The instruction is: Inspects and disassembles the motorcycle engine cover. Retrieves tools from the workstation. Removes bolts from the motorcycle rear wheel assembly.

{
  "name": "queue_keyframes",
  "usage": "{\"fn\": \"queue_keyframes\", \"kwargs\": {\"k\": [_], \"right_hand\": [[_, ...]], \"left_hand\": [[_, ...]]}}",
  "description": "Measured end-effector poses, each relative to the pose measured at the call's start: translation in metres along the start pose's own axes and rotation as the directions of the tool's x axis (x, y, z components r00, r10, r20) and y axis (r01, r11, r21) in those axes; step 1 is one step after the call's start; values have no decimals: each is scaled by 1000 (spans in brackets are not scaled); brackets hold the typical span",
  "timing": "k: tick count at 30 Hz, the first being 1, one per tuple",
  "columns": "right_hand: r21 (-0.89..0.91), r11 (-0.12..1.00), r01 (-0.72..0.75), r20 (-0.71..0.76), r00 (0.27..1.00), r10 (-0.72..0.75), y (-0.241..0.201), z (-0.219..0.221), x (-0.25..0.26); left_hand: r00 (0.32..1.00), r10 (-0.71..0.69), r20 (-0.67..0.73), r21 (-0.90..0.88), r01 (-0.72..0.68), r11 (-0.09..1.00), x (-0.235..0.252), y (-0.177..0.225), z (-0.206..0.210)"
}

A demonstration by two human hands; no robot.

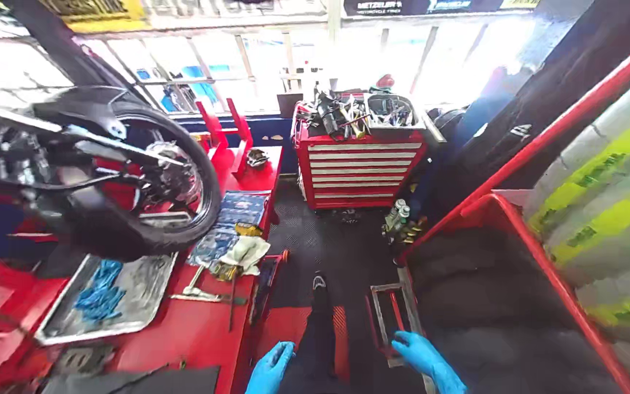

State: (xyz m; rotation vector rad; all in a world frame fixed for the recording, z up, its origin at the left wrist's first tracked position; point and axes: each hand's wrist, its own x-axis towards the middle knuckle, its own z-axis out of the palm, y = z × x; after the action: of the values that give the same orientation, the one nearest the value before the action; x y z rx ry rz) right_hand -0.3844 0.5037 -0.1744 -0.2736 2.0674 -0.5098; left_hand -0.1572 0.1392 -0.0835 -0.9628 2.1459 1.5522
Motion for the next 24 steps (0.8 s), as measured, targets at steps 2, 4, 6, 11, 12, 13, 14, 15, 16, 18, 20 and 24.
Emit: {"fn": "queue_keyframes", "kwargs": {"k": [2,4,6,11,12,13,14,15,16,18,20,24], "right_hand": [[47,999,10,-4,1000,-10,-10,-18,39],[90,996,15,-22,1000,-13,-27,-45,81],[123,992,5,-56,998,2,-48,-76,115],[182,981,70,-202,979,-32,-119,-188,168],[190,976,101,-251,967,-51,-131,-208,172],[185,974,127,-313,947,-64,-144,-229,175],[173,975,143,-373,925,-70,-154,-248,176],[158,975,158,-436,897,-74,-163,-264,176],[141,974,175,-496,864,-84,-172,-281,177],[115,970,212,-600,793,-102,-186,-318,176],[83,967,241,-708,697,-113,-198,-357,174],[32,933,358,-867,474,-153,-230,-450,180]], "left_hand": [[1000,1,8,13,-1,1000,38,18,-14],[1000,-16,9,29,16,999,81,32,-31],[998,-48,34,67,46,997,128,49,-53],[1000,-16,23,79,14,997,249,162,-104],[1000,-1,26,82,-1,997,271,184,-112],[999,20,27,86,-22,996,294,204,-120],[999,40,23,88,-42,995,314,223,-127],[998,56,19,86,-57,995,331,240,-134],[997,74,11,76,-75,994,346,256,-140],[997,83,4,59,-83,995,369,275,-148],[998,64,-13,47,-63,997,387,279,-151],[992,-99,-80,19,101,995,412,258,-150]]}}
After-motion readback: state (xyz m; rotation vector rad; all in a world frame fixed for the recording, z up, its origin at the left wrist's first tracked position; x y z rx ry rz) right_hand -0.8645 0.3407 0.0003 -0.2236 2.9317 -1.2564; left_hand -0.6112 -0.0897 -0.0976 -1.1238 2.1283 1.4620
